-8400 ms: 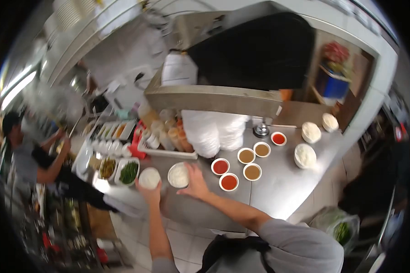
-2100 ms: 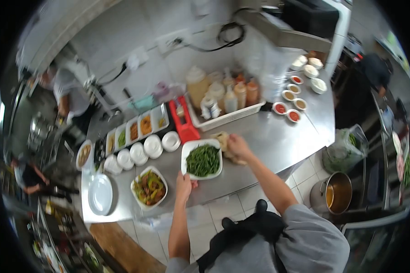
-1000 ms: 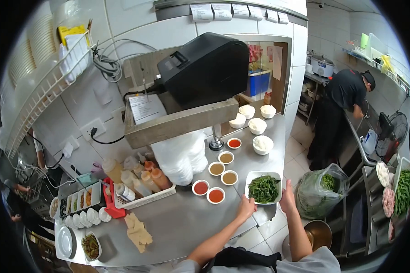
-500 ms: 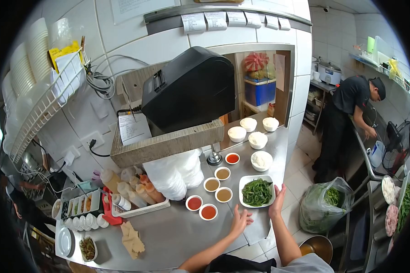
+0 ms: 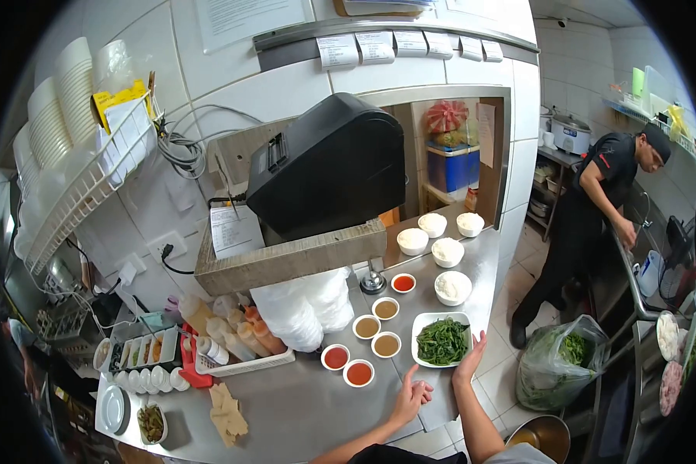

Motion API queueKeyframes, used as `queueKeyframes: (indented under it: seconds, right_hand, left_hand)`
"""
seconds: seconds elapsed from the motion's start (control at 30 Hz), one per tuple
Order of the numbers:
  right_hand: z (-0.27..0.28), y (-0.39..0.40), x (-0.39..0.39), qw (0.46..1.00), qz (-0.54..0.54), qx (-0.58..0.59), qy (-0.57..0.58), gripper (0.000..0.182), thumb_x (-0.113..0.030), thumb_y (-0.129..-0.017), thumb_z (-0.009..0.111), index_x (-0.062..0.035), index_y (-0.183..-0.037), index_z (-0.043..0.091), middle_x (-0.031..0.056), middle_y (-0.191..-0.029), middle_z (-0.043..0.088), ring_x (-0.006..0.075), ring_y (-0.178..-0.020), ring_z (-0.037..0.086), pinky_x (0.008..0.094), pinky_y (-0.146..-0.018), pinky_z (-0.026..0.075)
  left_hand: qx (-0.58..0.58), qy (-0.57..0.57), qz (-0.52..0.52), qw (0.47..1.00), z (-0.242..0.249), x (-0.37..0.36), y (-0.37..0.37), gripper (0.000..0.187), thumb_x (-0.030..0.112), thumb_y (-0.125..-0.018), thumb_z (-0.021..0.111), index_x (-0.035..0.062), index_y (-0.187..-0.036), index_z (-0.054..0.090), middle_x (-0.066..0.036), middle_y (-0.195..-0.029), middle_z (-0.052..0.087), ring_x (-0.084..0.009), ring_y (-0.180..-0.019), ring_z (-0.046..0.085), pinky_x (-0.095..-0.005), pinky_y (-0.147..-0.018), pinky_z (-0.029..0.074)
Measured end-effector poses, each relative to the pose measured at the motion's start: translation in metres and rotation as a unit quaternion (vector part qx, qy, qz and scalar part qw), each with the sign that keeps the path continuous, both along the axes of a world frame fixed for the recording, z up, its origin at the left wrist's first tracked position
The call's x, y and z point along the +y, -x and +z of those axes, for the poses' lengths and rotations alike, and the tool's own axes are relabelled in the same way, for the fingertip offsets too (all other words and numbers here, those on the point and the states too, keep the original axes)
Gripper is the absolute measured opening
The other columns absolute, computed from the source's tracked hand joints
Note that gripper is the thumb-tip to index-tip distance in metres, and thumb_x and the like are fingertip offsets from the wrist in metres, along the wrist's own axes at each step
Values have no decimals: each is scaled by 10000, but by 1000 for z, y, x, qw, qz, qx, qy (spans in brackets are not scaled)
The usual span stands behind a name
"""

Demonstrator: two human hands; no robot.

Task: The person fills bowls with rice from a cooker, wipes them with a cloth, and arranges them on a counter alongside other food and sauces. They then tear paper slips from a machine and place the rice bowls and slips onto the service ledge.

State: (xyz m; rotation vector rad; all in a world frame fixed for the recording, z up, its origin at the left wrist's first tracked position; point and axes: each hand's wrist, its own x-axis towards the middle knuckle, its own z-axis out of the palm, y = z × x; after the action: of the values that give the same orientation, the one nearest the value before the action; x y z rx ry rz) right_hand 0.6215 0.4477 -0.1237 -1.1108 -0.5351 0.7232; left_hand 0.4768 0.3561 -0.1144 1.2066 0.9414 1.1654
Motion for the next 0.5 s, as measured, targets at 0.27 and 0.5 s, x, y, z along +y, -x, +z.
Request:
queueKeyframes:
  seconds: [0.27, 0.5]
  right_hand:
    - [23, -4, -19, 995, -76, -63, 9, 534, -419, -941, 241, -21, -1284, 334, 163, -1218, 420, 239, -1136, 382, 347, -974, 261]
    - [91, 99, -93, 947, 145, -219, -184, 133, 36, -726, 347, -3, -649, 448, 115, -813, 505, 194, -802, 466, 286, -762, 383]
  left_hand:
    - [-30, 14, 9, 999, -5, -13, 8, 292, 189, -957, 315, 30, -1199, 357, -89, -799, 561, -104, -612, 534, -225, -576, 456]
    - [7, 131, 146, 981, 2, -165, 125, 295, 200, -960, 322, 5, -905, 537, -69, -761, 585, -116, -653, 560, -250, -652, 471]
